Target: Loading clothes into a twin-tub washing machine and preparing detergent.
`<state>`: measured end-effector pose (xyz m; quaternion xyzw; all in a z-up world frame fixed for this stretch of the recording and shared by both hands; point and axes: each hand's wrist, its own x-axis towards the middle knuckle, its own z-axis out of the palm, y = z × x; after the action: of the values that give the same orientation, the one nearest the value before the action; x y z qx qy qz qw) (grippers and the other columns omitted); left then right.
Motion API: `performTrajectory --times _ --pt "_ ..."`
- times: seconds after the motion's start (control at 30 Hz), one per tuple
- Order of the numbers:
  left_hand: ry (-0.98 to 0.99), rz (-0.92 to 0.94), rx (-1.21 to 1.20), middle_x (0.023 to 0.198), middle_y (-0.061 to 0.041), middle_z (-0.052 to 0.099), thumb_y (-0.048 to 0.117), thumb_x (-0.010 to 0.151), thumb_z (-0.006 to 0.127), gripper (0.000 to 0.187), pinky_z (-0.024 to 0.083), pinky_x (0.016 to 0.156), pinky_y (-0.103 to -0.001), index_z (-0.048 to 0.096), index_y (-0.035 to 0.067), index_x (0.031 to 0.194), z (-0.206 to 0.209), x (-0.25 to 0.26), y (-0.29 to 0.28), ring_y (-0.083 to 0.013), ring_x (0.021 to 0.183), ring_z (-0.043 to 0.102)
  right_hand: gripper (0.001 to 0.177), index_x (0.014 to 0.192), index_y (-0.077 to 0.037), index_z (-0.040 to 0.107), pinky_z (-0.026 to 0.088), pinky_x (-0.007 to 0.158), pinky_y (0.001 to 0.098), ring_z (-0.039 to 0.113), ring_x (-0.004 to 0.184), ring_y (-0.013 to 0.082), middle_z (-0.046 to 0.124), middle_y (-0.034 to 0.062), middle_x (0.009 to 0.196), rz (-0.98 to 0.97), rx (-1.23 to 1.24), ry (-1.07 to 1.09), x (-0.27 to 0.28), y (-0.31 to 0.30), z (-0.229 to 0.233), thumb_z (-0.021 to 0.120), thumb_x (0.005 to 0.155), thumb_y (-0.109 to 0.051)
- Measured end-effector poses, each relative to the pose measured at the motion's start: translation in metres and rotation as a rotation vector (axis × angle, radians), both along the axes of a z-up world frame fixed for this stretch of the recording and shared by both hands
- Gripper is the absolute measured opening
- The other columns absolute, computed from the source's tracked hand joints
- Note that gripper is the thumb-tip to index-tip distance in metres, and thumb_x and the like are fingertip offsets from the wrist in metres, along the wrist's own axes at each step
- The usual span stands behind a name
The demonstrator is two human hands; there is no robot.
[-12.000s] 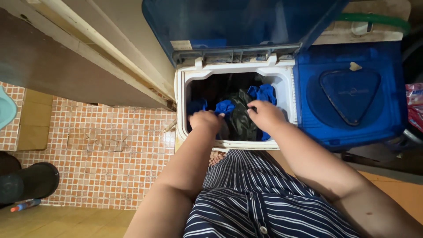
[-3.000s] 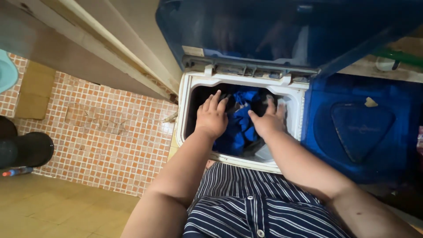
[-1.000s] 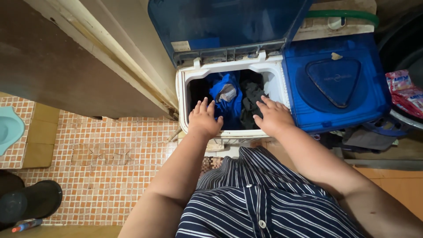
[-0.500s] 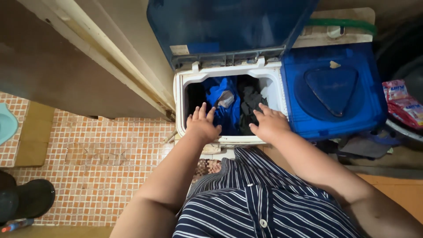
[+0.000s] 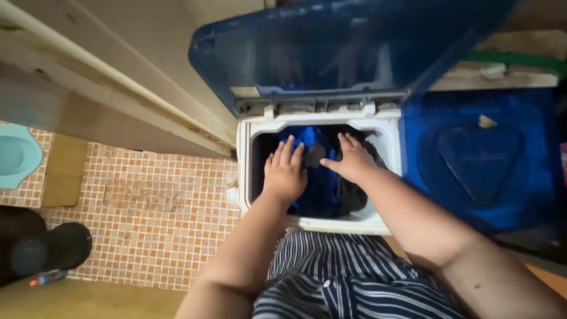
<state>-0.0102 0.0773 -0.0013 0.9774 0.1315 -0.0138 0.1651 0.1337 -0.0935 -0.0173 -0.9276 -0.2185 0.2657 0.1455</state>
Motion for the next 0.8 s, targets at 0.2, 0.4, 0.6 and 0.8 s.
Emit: performTrajectory --times 0.2,0.4,0.6,0.8 --pt "-0.267 0.079 -0.018 0.158 -0.012 0.044 0.025 0.083 0.070 0.064 0.038 0.112 -0.054 0.054 0.019 0.145 -0.015 -0.001 0.005 -0.0362 0.141 0.047 0.123 0.161 -0.013 0.018 0.043 0.110 0.0438 0.047 0.138 0.0357 0.041 0.0195 0.153 0.008 0.086 0.123 0.022 0.045 -0.013 0.085 0.067 -0.055" --pt "-0.347 0.117 -0.055 0.154 -0.011 0.050 0.024 0.085 0.069 0.056 0.041 0.109 -0.051 0.059 0.018 0.139 -0.001 -0.001 0.007 -0.0353 0.136 0.052 0.105 0.153 -0.001 0.031 0.056 0.093 0.0413 0.071 0.109 0.0360 0.070 0.0229 0.118 -0.179 0.311 0.403 0.022 0.058 -0.095 0.085 0.068 -0.030" --pt "-0.488 0.062 -0.078 0.152 -0.010 0.053 0.028 0.091 0.068 0.046 0.042 0.109 -0.049 0.062 0.016 0.135 0.022 -0.006 0.005 -0.0346 0.136 0.053 0.065 0.130 -0.004 0.067 0.055 0.088 0.0395 0.073 0.101 0.0320 0.076 0.0177 0.112 -0.137 0.542 0.551 -0.010 0.023 -0.064 0.079 0.069 -0.022" --pt "-0.526 -0.075 -0.060 0.150 -0.008 0.055 0.033 0.094 0.066 0.040 0.041 0.109 -0.049 0.066 0.017 0.130 0.032 -0.011 -0.002 -0.0335 0.137 0.053 0.076 0.136 -0.012 0.058 0.056 0.088 0.0408 0.072 0.100 0.0334 0.074 0.0192 0.111 0.206 0.177 0.372 -0.054 0.010 0.015 0.083 0.067 -0.030"
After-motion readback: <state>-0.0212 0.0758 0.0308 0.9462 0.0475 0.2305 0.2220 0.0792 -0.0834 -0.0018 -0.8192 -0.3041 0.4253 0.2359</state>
